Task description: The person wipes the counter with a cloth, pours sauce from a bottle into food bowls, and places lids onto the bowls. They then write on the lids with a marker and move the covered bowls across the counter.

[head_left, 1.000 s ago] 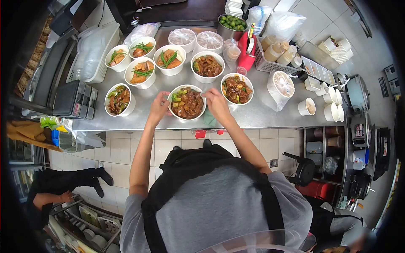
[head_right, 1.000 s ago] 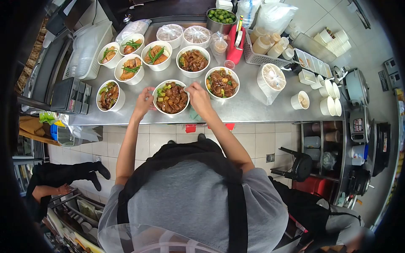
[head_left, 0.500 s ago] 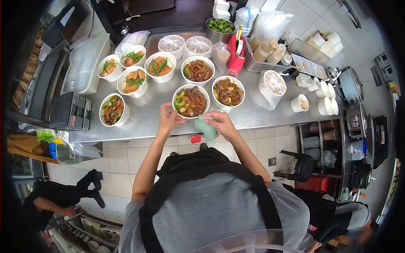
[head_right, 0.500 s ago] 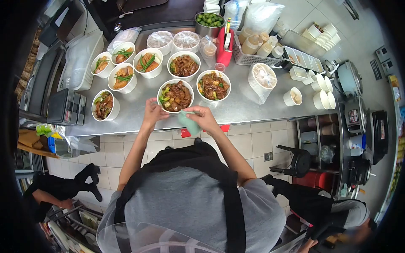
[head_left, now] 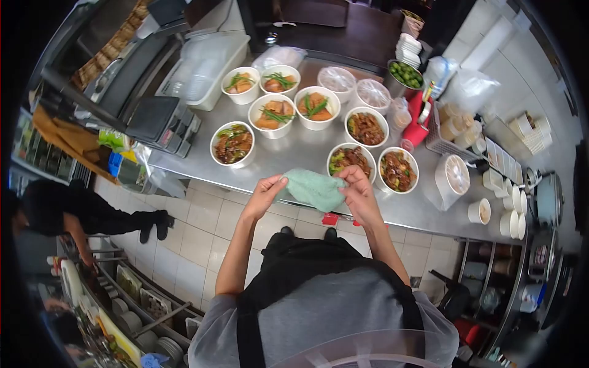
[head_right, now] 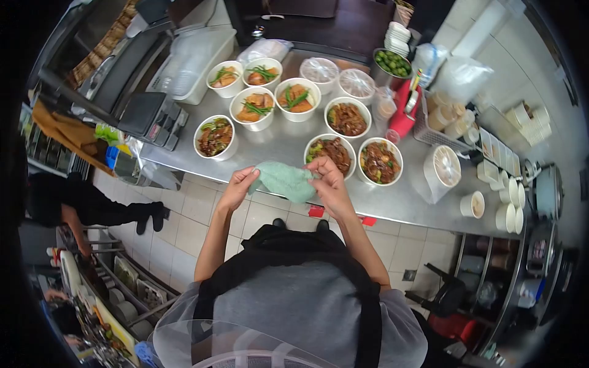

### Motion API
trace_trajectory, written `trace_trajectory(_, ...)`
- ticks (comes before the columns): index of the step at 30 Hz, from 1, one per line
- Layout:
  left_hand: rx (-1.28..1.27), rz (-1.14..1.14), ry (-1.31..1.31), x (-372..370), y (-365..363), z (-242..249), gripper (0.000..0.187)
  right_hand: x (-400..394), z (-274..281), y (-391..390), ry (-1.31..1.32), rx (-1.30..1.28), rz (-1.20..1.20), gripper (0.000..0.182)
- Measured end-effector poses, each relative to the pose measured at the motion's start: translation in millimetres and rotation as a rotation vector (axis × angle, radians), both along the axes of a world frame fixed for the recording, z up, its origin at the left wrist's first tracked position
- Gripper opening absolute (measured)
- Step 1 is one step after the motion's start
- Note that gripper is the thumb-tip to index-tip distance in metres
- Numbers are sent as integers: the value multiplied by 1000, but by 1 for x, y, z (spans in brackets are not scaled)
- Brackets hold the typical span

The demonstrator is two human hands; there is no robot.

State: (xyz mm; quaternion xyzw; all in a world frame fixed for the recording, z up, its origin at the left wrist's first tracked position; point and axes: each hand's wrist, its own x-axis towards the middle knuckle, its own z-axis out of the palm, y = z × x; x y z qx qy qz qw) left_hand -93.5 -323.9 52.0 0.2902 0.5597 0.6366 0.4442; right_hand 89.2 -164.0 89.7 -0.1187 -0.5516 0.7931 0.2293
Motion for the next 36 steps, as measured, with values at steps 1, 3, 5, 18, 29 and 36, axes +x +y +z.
trace_trajectory(1,6,56,90,-4,0,7,20,-9,-1,-2,-59,136,-11,30)
trace_trajectory(3,-23,99,468,-10,6,11,19,-28,-12,-11,-105,519,-16,36)
trace_trajectory(5,-37,117,542,-10,8,8,18,-48,-10,-22,-118,941,-78,40)
trace_trajectory(18,-98,752,-175,-129,-62,-72,19,-156,-92,0,-182,326,-110,21)
trace_trajectory(29,-17,642,-459,-74,-45,-65,15,-198,-93,-70,-136,693,-489,17)
trace_trajectory(36,-29,769,-495,-44,-33,-61,21,-176,-95,-112,-96,702,-428,15)
